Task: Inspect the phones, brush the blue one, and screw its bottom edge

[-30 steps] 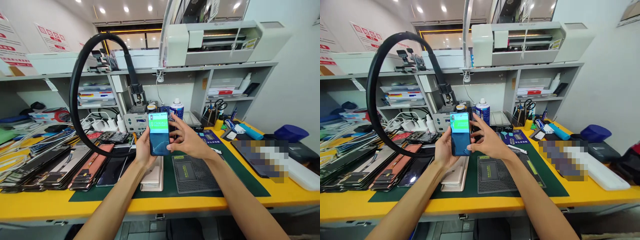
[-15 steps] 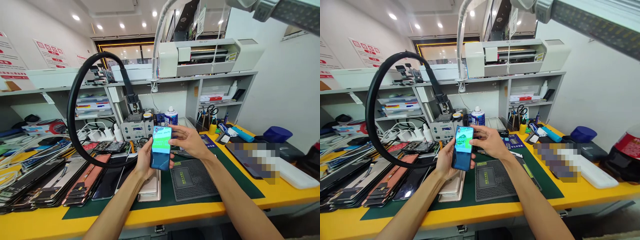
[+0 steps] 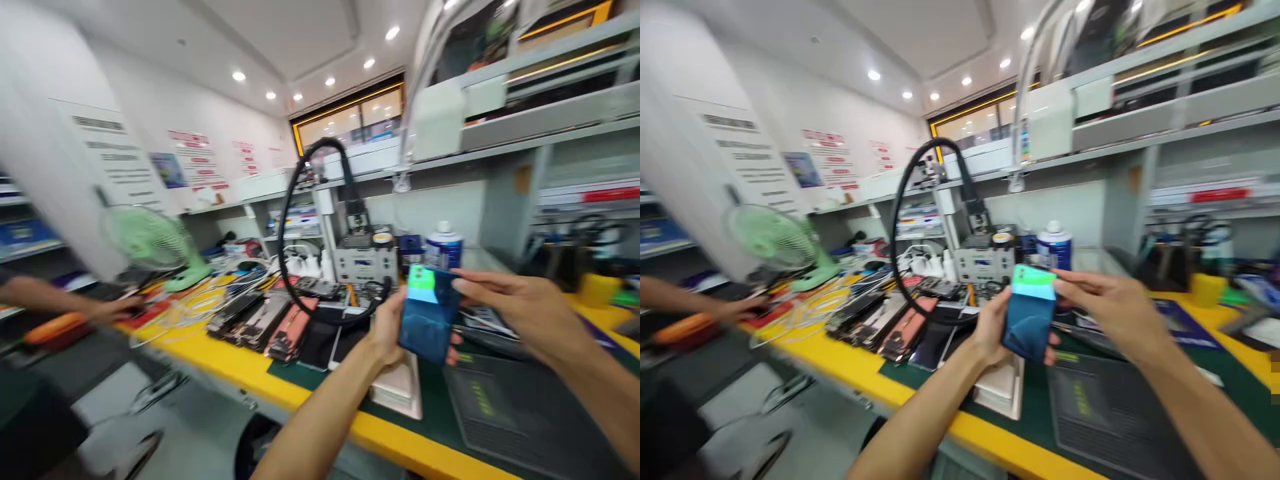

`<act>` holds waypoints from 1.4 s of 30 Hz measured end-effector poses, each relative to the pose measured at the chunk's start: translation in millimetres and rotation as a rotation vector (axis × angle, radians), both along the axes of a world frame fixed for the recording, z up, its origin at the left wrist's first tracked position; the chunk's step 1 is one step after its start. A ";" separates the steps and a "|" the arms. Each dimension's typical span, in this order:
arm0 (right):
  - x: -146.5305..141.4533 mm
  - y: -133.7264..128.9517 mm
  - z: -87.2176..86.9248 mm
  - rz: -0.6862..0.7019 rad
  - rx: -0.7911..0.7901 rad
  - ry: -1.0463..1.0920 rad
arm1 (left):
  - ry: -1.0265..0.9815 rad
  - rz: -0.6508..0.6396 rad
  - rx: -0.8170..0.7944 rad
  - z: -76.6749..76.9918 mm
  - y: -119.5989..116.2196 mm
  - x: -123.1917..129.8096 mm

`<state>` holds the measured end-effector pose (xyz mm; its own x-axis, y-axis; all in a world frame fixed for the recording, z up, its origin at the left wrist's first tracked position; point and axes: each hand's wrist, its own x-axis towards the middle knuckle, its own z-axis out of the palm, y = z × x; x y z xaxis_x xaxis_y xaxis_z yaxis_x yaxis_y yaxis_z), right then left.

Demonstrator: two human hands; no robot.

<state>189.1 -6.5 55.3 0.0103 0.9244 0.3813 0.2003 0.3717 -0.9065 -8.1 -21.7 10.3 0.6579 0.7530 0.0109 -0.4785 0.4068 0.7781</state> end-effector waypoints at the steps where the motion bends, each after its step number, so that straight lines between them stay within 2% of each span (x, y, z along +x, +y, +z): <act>1: -1.3 3.8 -2.1 -0.012 0.013 0.066 | 0.003 -0.017 0.026 -1.7 4.1 -1.9; 4: -6.4 9.0 -4.5 0.002 -0.020 0.161 | 0.060 -0.025 0.031 -3.9 11.2 -5.0; 8: -7.3 9.1 -7.3 -0.019 -0.074 0.245 | 0.105 -0.025 -0.007 -1.8 9.6 -0.9; 13: -2.5 21.3 -15.9 0.043 -0.084 0.281 | 0.149 -0.023 -0.056 -0.5 12.1 -0.1; 18: -7.1 10.5 -2.3 0.089 -0.241 0.383 | 0.102 0.020 -0.050 3.4 1.2 2.3; 22: -14.6 2.5 6.1 0.176 -0.226 0.453 | 0.078 0.062 -0.020 8.3 -4.8 1.9; 29: -9.7 4.1 0.6 0.237 -0.184 0.447 | 0.143 0.080 0.026 15.7 -8.9 2.6; 42: -9.8 0.5 3.6 0.268 -0.221 0.417 | 0.172 0.071 0.078 10.3 -8.5 2.2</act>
<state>179.3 -6.0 58.9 -0.1281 0.9732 0.1911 -0.2684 0.1514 -0.9513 -5.9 -30.2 20.6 0.6004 0.7988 -0.0370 -0.3608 0.3119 0.8790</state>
